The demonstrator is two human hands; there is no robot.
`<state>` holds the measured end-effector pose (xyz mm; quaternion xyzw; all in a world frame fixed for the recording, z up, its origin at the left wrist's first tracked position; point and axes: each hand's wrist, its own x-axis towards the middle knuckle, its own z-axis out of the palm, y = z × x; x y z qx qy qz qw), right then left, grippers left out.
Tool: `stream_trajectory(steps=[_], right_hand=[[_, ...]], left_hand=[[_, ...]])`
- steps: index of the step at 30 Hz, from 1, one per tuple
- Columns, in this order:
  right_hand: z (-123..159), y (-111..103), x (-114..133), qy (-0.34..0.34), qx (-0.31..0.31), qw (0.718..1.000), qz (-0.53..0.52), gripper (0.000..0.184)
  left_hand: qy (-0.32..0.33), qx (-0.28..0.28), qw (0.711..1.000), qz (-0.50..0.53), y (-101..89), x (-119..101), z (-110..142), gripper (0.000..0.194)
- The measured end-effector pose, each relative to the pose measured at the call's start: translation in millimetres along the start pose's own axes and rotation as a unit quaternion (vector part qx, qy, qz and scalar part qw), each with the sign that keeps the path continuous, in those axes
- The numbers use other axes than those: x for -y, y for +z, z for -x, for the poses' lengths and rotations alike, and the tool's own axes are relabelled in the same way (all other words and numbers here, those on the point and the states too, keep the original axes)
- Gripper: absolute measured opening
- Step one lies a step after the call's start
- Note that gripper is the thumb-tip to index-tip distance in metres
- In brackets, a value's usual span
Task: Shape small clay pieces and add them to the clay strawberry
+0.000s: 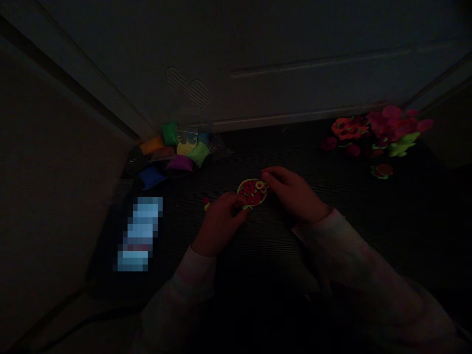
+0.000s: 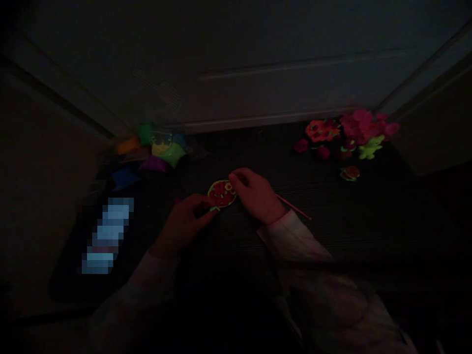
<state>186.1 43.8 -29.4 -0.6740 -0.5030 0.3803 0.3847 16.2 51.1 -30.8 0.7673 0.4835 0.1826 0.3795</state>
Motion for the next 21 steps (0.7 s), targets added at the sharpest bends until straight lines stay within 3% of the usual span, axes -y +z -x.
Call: stream_trajectory(steps=[11,16,21], right_hand=[[0.2,-0.4,-0.8,0.001,-0.001,1.000,-0.012,0.024],[-0.9,1.6,-2.1,-0.004,-0.017,0.999,-0.042,0.029],[-1.4,2.3,-2.4,-0.007,-0.039,0.997,-0.065,0.033]], left_hand=[[-0.039,-0.004,0.999,0.006,-5.5,-3.9,7.1,0.015],[-0.098,-0.068,0.988,0.095,-12.6,-7.5,3.5,0.016],[-0.125,-0.073,0.972,0.183,-9.7,-10.0,-3.2,0.015]])
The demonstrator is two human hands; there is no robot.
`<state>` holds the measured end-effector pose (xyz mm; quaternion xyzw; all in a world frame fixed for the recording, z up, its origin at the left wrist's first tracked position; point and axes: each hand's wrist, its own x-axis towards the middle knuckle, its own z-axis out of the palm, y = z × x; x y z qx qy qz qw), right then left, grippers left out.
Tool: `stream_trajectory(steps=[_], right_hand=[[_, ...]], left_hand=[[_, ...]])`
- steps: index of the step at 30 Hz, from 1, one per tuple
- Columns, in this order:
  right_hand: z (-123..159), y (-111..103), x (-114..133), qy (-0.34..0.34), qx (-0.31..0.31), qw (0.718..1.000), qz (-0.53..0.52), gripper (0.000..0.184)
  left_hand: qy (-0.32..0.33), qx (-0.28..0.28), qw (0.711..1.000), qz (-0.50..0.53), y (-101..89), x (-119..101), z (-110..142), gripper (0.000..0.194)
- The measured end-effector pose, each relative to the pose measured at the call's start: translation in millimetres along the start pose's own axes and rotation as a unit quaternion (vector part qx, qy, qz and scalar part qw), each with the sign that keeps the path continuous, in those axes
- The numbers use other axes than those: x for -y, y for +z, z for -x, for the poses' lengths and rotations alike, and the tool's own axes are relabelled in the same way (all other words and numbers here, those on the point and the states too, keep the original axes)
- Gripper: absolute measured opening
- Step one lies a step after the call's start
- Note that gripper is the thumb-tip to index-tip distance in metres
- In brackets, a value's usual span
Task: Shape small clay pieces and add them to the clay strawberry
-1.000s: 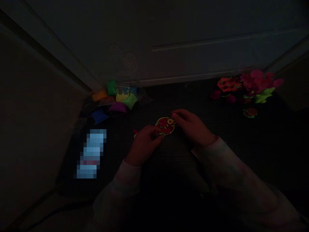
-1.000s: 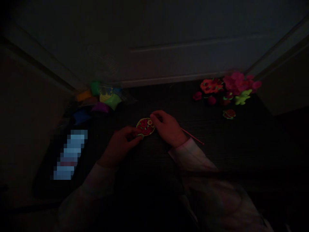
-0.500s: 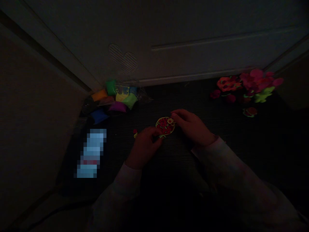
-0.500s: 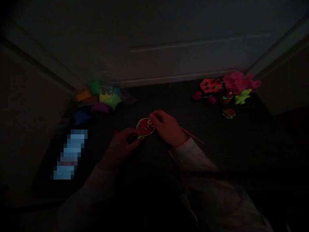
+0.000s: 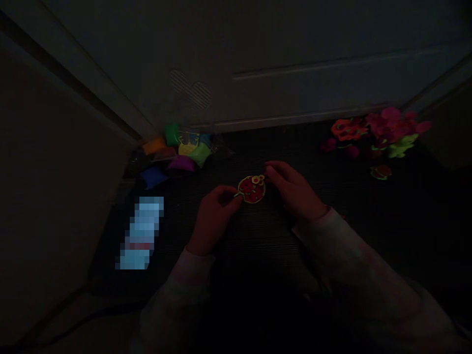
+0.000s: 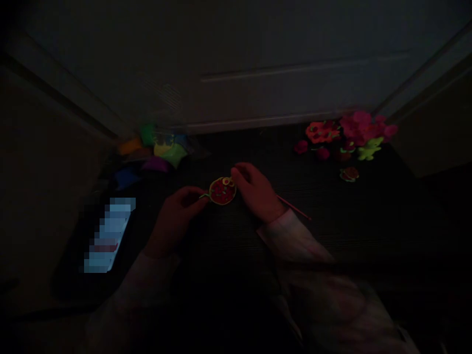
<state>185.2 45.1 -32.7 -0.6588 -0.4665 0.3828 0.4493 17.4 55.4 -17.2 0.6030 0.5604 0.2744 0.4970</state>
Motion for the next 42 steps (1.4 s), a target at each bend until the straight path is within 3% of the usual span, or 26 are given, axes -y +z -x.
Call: stream_trajectory(steps=[8,12,15,20,23,28,37,42], right_hand=[[-1.2,-1.2,-8.5,0.010,-0.009,1.000,0.008,0.043],[-1.6,0.8,-8.1,-0.004,0.006,1.000,-0.002,0.042],[-1.1,0.9,-3.7,-0.010,0.020,1.000,0.002,0.038],[1.0,-0.2,3.4,-0.018,0.033,0.999,0.031,0.029],[1.9,-0.7,5.0,-0.021,0.030,0.998,0.054,0.028],[2.9,-1.0,6.1,-0.026,0.020,0.996,0.088,0.028],[5.1,-2.9,6.8,-0.030,0.001,0.990,0.135,0.034],[4.4,-1.6,5.5,-0.038,0.004,0.991,0.130,0.034]], left_hand=[[-0.028,0.014,0.998,0.058,0.7,5.4,1.6,0.018],[-0.060,0.054,0.992,0.096,-1.3,7.1,7.3,0.020],[-0.082,0.089,0.991,0.053,-5.3,2.9,10.7,0.020],[-0.037,0.051,0.997,-0.052,-9.4,-1.6,6.4,0.022],[-0.015,0.065,0.995,-0.079,-4.9,1.9,2.0,0.022],[-0.001,0.096,0.994,-0.045,3.2,6.0,0.2,0.020],[-0.012,0.060,0.998,-0.025,2.7,4.3,-0.4,0.025],[-0.006,0.070,0.997,0.017,5.2,8.9,-0.1,0.026]])
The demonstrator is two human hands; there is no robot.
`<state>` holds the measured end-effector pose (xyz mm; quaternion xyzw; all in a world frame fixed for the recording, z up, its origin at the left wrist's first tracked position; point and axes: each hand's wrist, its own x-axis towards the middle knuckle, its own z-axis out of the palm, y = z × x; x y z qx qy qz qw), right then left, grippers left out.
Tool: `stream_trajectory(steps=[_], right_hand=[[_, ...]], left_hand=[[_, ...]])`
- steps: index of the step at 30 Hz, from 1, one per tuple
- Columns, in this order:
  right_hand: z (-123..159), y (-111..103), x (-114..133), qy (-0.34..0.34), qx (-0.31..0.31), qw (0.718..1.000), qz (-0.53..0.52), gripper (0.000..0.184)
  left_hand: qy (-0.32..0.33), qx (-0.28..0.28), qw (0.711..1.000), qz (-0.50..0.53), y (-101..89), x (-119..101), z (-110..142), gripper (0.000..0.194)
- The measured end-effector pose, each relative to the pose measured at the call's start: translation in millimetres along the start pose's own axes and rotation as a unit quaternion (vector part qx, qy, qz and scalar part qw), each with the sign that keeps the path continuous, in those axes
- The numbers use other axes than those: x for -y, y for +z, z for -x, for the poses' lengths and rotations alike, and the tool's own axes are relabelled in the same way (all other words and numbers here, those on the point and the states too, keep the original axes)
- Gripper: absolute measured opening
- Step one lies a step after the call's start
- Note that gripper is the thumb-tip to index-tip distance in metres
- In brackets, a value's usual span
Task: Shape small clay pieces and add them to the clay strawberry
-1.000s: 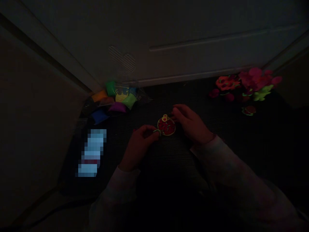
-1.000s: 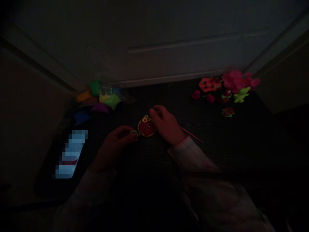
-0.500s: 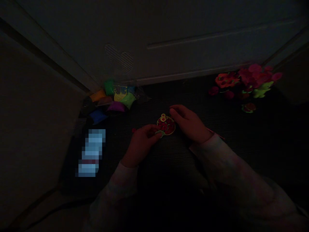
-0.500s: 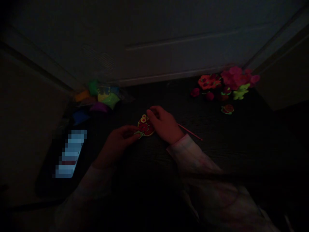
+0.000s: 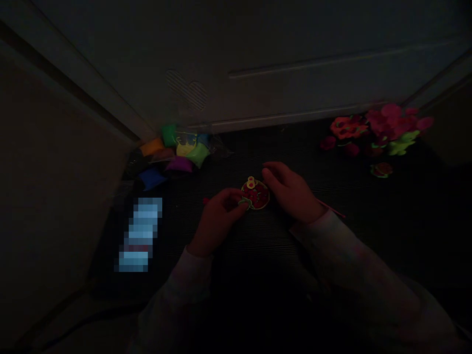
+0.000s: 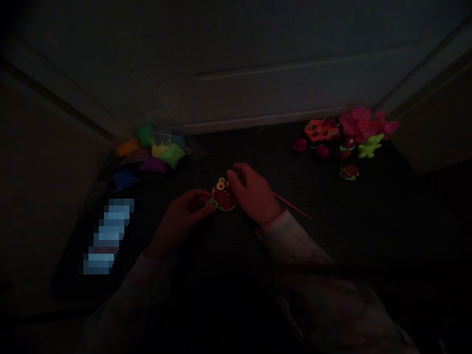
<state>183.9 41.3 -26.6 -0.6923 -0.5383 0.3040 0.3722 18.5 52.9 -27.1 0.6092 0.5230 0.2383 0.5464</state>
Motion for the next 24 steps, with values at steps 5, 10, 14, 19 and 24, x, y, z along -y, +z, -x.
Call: stream_trajectory(steps=[5,10,14,19,24], right_hand=[[-1.4,-0.7,-3.2,-0.004,-0.001,1.000,0.011,0.032],[0.3,-5.3,-0.2,0.013,-0.012,0.997,0.071,0.033],[2.0,-5.4,2.3,0.018,-0.002,0.995,0.101,0.034],[1.7,-3.0,0.3,0.012,0.012,0.996,0.091,0.034],[1.2,-2.3,-1.6,-0.007,0.020,0.998,0.063,0.035]], left_hand=[[-0.015,0.006,0.999,0.027,-3.0,2.0,1.5,0.029],[-0.004,-0.063,0.998,0.004,-5.6,0.4,-1.5,0.030],[0.000,-0.072,0.997,0.027,-0.7,-1.1,-4.2,0.030],[-0.021,-0.057,0.997,0.048,1.2,-1.6,-2.9,0.030],[-0.037,-0.033,0.996,0.071,-3.5,-0.4,0.4,0.029]])
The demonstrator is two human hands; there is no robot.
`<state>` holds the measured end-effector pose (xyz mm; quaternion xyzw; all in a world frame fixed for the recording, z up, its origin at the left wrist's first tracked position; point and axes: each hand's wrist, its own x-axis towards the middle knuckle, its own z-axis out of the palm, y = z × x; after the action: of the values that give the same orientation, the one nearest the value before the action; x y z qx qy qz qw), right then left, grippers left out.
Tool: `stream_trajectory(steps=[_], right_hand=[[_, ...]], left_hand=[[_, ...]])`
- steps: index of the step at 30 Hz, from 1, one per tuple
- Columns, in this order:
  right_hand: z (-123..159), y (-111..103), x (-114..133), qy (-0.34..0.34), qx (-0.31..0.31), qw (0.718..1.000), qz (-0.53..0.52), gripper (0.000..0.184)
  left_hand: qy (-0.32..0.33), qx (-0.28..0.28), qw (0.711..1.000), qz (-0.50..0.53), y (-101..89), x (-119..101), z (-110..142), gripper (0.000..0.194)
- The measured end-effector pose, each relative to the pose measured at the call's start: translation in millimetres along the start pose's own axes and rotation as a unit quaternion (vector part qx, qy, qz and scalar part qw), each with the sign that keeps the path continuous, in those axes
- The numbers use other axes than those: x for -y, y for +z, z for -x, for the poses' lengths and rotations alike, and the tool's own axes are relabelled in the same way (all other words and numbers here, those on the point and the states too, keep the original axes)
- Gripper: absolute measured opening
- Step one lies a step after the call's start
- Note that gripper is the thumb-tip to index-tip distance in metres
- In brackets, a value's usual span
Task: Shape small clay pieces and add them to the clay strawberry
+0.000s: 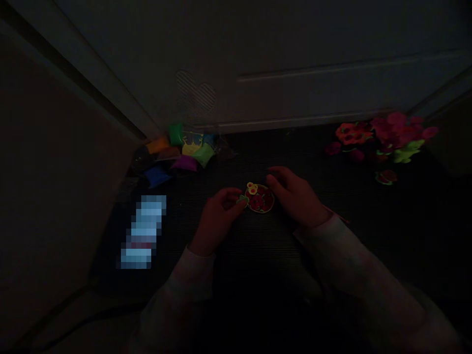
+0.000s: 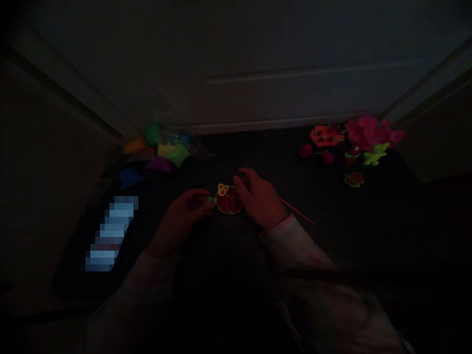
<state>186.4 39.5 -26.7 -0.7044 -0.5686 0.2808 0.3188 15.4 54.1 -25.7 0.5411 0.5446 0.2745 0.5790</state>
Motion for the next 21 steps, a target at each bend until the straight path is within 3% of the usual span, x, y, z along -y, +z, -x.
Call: stream_trajectory(steps=[4,13,21], right_hand=[[0.1,-0.8,1.5,-0.005,-0.003,1.000,-0.008,0.033],[-0.2,-1.2,2.5,-0.012,-0.007,1.000,-0.009,0.033],[-0.5,-0.2,0.8,-0.018,-0.008,1.000,-0.013,0.031]], left_hand=[[-0.010,-0.007,1.000,0.012,-1.9,0.3,-0.5,0.030],[0.024,-0.014,0.995,-0.094,4.9,-0.5,-6.2,0.021],[0.020,-0.002,0.998,-0.061,5.5,0.9,-7.8,0.023]])
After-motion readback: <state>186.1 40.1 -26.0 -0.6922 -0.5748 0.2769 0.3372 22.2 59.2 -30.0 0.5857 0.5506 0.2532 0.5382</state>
